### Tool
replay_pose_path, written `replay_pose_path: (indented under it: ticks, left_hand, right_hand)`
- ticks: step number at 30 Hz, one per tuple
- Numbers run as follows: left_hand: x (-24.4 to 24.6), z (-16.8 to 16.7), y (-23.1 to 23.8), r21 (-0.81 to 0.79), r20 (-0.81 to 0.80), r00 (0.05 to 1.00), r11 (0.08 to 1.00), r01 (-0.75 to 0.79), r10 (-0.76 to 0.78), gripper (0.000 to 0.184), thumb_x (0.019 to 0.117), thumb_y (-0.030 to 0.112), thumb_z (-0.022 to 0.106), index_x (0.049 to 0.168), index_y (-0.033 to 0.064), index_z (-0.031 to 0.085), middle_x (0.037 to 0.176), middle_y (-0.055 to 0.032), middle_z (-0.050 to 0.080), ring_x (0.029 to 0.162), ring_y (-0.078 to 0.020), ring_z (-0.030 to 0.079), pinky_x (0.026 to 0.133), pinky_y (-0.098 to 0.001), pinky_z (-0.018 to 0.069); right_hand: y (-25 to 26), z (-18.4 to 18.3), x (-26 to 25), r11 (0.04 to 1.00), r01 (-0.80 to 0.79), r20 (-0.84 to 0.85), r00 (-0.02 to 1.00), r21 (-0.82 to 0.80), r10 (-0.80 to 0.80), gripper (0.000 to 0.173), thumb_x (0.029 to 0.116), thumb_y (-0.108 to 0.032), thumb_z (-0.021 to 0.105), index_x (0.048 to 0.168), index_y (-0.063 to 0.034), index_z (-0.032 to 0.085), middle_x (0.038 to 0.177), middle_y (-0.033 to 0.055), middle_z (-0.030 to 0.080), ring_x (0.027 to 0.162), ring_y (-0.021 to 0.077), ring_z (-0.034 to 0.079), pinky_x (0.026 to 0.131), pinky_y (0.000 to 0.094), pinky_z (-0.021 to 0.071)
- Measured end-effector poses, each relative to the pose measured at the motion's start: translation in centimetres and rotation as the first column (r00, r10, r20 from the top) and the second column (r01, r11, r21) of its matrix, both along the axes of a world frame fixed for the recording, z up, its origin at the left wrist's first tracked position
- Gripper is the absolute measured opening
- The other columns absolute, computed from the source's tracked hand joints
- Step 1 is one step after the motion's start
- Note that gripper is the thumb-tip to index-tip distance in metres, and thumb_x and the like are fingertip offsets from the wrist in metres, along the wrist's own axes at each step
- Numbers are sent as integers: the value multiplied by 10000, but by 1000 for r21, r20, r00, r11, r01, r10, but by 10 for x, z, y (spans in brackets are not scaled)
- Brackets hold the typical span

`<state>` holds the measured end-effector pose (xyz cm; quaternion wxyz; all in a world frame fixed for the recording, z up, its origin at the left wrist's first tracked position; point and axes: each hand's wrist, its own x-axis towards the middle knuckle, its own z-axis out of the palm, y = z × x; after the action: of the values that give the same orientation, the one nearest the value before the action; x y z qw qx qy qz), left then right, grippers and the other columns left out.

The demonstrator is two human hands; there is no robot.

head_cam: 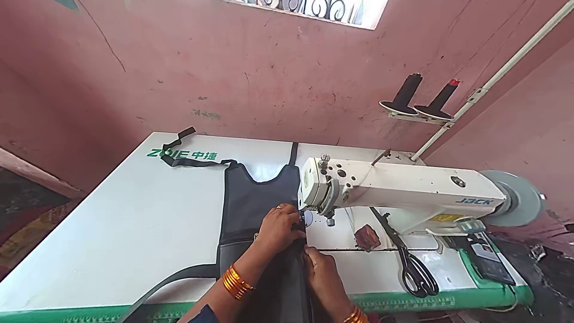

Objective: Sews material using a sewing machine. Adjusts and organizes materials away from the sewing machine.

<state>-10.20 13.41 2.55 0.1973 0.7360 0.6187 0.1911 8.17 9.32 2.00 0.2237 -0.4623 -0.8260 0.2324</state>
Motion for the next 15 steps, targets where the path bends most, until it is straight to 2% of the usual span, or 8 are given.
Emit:
replay_pose_path:
  ticks: [6, 9, 10, 12, 14, 15]
  left_hand:
    - [-11, 10, 29, -79, -8, 998, 995, -64, 63, 513, 872, 459, 781, 1153, 33, 722, 1351, -145, 626, 1338, -317, 530, 1122, -501, 402]
    - [-17, 5, 28, 21, -20, 1000, 1000, -17, 18, 512, 886, 463, 763, 1146, 23, 723, 1310, -161, 638, 1308, -337, 546, 1093, -521, 421]
    - [-18, 2, 23, 140, -24, 999, 990, 26, -23, 410, 910, 390, 744, 1084, 19, 747, 1238, -168, 676, 1274, -354, 573, 1063, -545, 440]
    - [-14, 2, 6, 415, -72, 991, 900, 136, -117, 152, 886, 206, 693, 877, 67, 756, 976, -101, 740, 1119, -323, 657, 1007, -557, 446]
    - [1, 10, -22, 478, -55, 964, 840, 256, -262, 116, 857, 149, 670, 807, 87, 754, 854, -63, 742, 990, -273, 709, 1115, -564, 394]
    - [11, 9, -35, 474, -17, 934, 819, 322, -357, 161, 886, 170, 652, 791, 76, 743, 823, -66, 733, 943, -262, 717, 1159, -559, 362]
  right_hand:
    - [32, 5, -12, 999, -17, 38, 999, -46, 19, 195, 972, -27, 554, 1000, 80, 715, 806, 212, 719, 782, 354, 736, 741, 484, 583]
    - [37, 6, -16, 998, -8, 70, 997, -62, 12, 192, 978, -31, 547, 982, 70, 709, 799, 212, 712, 795, 362, 730, 751, 497, 573]
    - [37, 8, -17, 997, -1, 89, 996, -83, 8, 193, 986, -31, 541, 993, 65, 709, 813, 212, 715, 815, 363, 731, 767, 503, 571]
    - [38, 7, -17, 994, 22, 23, 1000, -103, -19, 177, 963, -28, 557, 1005, 39, 715, 834, 179, 727, 827, 316, 736, 777, 478, 577]
    - [35, 0, -7, 983, 29, -202, 977, -183, -66, 193, 949, -55, 601, 1072, 17, 731, 890, 115, 749, 823, 194, 728, 792, 383, 589]
    - [29, -1, 2, 963, 22, -305, 946, -269, -107, 215, 958, -67, 605, 1121, 7, 725, 910, 81, 751, 808, 131, 714, 785, 328, 595]
